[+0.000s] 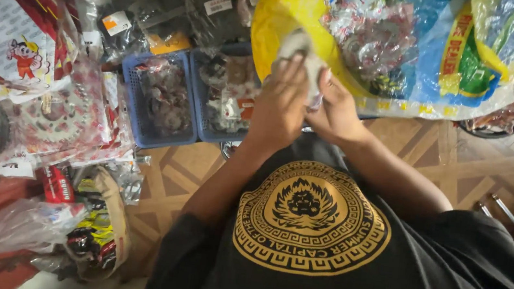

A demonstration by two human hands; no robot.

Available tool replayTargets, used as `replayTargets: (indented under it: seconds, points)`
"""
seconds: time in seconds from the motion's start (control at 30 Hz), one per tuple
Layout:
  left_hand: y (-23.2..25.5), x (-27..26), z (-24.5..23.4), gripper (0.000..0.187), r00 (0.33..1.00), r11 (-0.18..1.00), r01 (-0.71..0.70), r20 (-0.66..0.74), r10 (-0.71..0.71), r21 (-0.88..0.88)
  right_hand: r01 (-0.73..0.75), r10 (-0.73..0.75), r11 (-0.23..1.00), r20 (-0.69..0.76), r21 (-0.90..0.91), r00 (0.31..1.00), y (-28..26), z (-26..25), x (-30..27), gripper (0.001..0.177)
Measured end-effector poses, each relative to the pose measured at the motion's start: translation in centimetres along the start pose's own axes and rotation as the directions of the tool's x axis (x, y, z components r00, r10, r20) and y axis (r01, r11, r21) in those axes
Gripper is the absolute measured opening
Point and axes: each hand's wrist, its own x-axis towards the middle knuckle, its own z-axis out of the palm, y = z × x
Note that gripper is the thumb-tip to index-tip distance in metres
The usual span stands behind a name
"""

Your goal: The person cleans small mechanical parts, likely gears or sprockets, using a cloth. They pick up the parts from a blue plastic tray, wipe them thoroughly, and place them back into the tray. The person also handles a yellow plastic bag containing other items during the process.

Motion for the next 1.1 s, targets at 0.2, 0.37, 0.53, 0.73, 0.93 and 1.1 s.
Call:
replayTargets:
  seconds: [0.2, 0.37, 0.53, 0.73, 0.93, 1.1]
  points:
    - [0.6, -0.3, -0.8, 0.04, 0.975, 0.952, -0.171, 0.096, 0.201, -0.253, -0.184, 0.286, 0.114, 0.145, 0.976, 0.947, -2.2, -1.1, 1.8, 0.045]
    - [-1.7, -0.8, -1.0, 0.043, 0.978, 0.978, -0.124, 0.143, 0.149, -0.168, -0.322, 0.153, 0.623, 0.293, 0.713, 0.944, 0.0, -1.1, -0.4, 0.054]
    - [-0.7, -1.0, 1.0, 0.034, 0.978, 0.965, -0.191, 0.051, 0.203, -0.181, -0.232, 0.129, 0.5, 0.194, 0.834, 0.973, 5.2, 0.4, -1.3, 0.054]
    - [-1.2, -1.3, -1.4, 0.047, 0.95, 0.98, -0.168, 0.248, 0.189, -0.104, -0.35, 0.132, 0.121, 0.334, 0.929, 0.933, 0.0, -1.2, 0.8, 0.068]
    - [-0.2, -1.1, -0.2, 0.078, 0.976, 0.982, -0.032, 0.205, 0.07, -0.184, -0.421, 0.531, 0.115, 0.303, 0.9, 0.792, -0.6, 0.8, 0.5, 0.074]
    - [0.2, -2.0, -1.3, 0.088, 0.951, 0.973, -0.101, 0.267, 0.156, -0.208, -0.312, 0.398, -0.037, 0.3, 0.949, 0.867, -5.2, -0.9, 2.9, 0.077]
